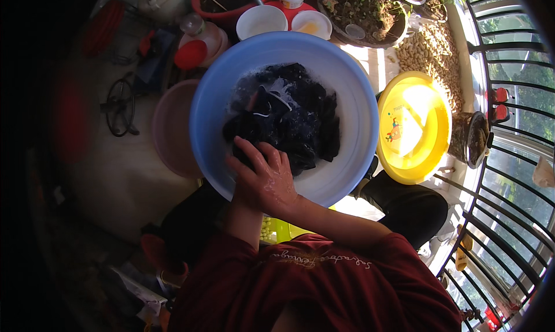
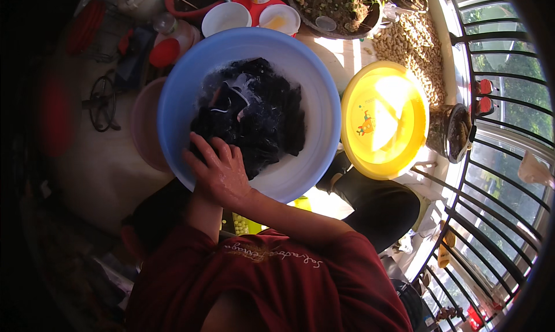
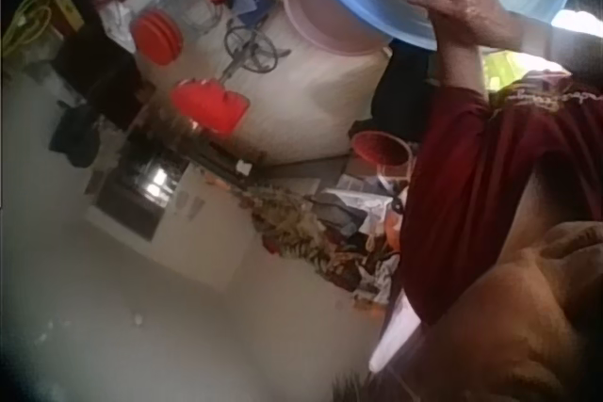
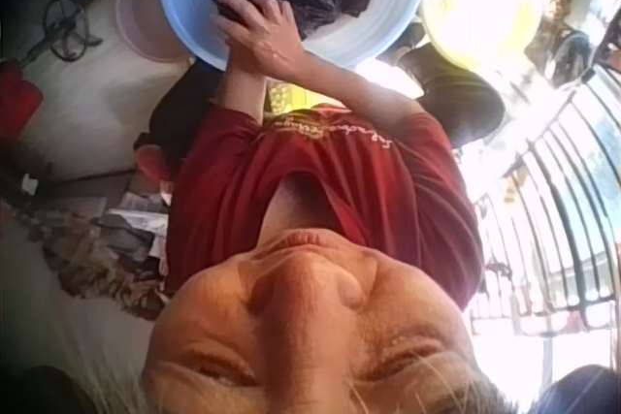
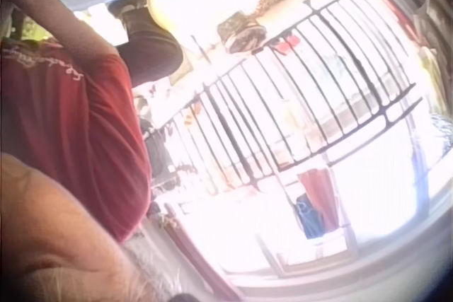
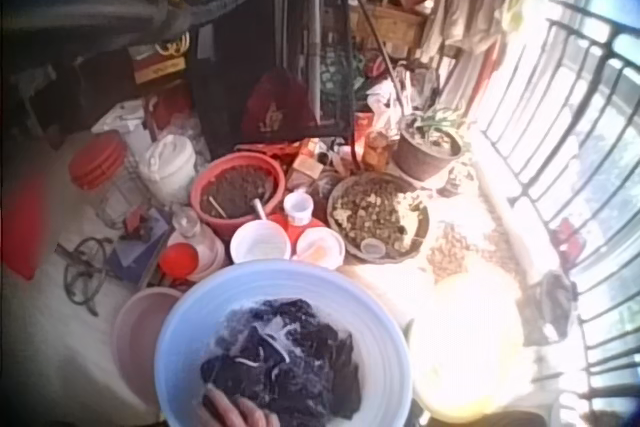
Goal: The person washes black clothing by hand in a basin of soapy water, scrubbing and wringing the fabric before placing it in another container.
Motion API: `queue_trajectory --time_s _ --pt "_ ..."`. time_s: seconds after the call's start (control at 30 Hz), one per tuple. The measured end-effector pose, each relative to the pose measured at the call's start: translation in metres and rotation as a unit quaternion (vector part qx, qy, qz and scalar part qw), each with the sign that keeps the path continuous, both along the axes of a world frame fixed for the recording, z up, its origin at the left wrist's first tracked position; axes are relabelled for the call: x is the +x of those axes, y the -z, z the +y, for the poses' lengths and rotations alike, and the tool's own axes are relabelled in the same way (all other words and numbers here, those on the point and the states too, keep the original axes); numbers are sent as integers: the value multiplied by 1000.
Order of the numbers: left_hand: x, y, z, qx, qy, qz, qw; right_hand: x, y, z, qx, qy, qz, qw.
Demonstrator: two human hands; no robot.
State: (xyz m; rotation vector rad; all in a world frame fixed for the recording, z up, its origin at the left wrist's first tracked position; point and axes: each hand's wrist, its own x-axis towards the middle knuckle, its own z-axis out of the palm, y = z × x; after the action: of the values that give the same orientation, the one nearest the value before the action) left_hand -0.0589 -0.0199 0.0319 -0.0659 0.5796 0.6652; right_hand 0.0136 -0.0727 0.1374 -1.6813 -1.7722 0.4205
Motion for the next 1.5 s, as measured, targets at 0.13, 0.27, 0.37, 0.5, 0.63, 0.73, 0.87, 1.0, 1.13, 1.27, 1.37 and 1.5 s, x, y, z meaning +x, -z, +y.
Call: queue_trajectory --time_s 0.13,0.27,0.37,0.5,0.63,0.73,0.87,1.0,1.13,1.27,1.37,1.5 --pt "2 16 0 32 -40 -51 997 24 26 28 -44 80 76 993" --pt "31 9 6 88 -71 29 993 58 48 55 -209 159 167 950" --pt "29 24 20 66 -65 186 978 71 75 65 -184 223 142 947" --pt "17 17 48 267 2 387 882 101 109 57 -185 259 58 946" --pt "18 60 61 579 180 662 441 76 112 32 -133 115 -140 974" --pt "25 74 57 584 251 691 344 66 126 26 -158 73 -199 964" --pt "32 79 71 481 514 645 296 71 159 41 -234 57 -73 968" --pt "5 157 58 539 163 598 570 87 222 66 -196 9 -122 973" --pt "27 43 22 128 -114 407 897 113 131 93 -350 101 4 931" --pt "21 37 -21 -2 -41 365 930 120 73 93 -352 140 168 910" --pt "5 107 -34 58 -78 215 972 109 8 89 -387 66 462 795" --pt "48 -37 -20 50 -100 170 979 120 -48 63 -347 20 505 790"
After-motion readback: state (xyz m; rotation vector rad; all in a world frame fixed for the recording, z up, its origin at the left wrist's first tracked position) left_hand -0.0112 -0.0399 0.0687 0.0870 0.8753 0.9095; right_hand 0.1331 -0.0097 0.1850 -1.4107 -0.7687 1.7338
